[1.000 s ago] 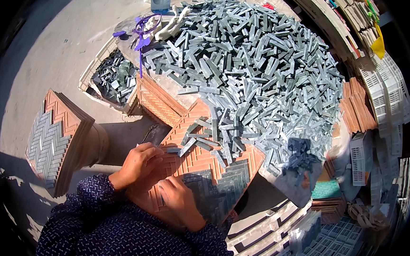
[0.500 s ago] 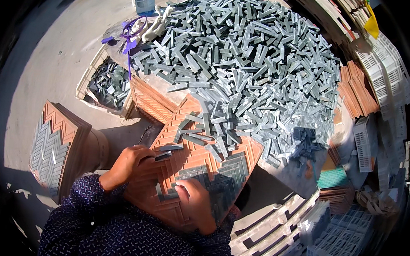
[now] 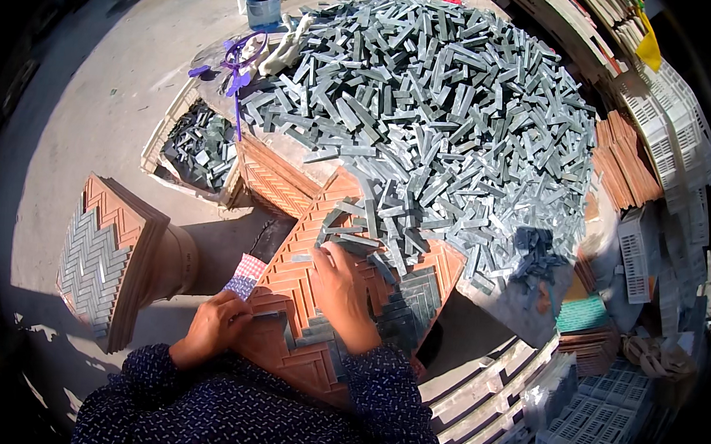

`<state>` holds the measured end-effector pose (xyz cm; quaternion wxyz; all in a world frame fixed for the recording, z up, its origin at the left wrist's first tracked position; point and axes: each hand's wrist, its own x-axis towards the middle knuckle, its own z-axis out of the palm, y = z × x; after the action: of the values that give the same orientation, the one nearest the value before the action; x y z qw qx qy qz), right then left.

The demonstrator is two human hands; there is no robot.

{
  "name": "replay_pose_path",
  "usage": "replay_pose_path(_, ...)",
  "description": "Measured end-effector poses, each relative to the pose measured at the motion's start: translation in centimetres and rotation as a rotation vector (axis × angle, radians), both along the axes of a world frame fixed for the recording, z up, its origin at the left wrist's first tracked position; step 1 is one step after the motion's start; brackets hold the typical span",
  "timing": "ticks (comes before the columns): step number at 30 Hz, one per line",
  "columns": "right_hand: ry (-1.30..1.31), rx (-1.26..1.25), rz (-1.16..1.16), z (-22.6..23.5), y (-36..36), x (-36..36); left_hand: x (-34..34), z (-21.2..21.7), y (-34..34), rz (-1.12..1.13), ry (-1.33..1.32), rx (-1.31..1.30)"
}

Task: The person sits on the ground and arranges small gray rectangular tiles onto a square board in a herringbone pattern. They pick tiles from a large pile, place them one by one, and occasionally adjust the board or flip it to continue the pattern.

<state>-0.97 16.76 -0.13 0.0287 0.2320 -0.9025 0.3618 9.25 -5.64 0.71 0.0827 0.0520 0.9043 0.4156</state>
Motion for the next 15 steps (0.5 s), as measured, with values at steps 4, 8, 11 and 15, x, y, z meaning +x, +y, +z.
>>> replay_pose_path(4, 0.045, 0.124, -0.003, 0.5, -0.6, -0.8, 0.3, -0.5, -0.5, -0.019, 0.049, -0.015)
replay_pose_path(8, 0.039, 0.225, 0.058, 0.1, 0.1, -1.2, 0.3, -0.9, -0.2, -0.135, 0.2, -0.079)
replay_pose_path(11, 0.097, 0.247, 0.086, -0.2, 0.6, -1.4, 0.2, -1.0, 0.1, -0.147, 0.266, -0.098)
replay_pose_path(15, -0.034, 0.111, 0.045, 0.8, 0.5, 0.2, 0.1, -1.0, 0.0, -0.087, 0.239, -0.065)
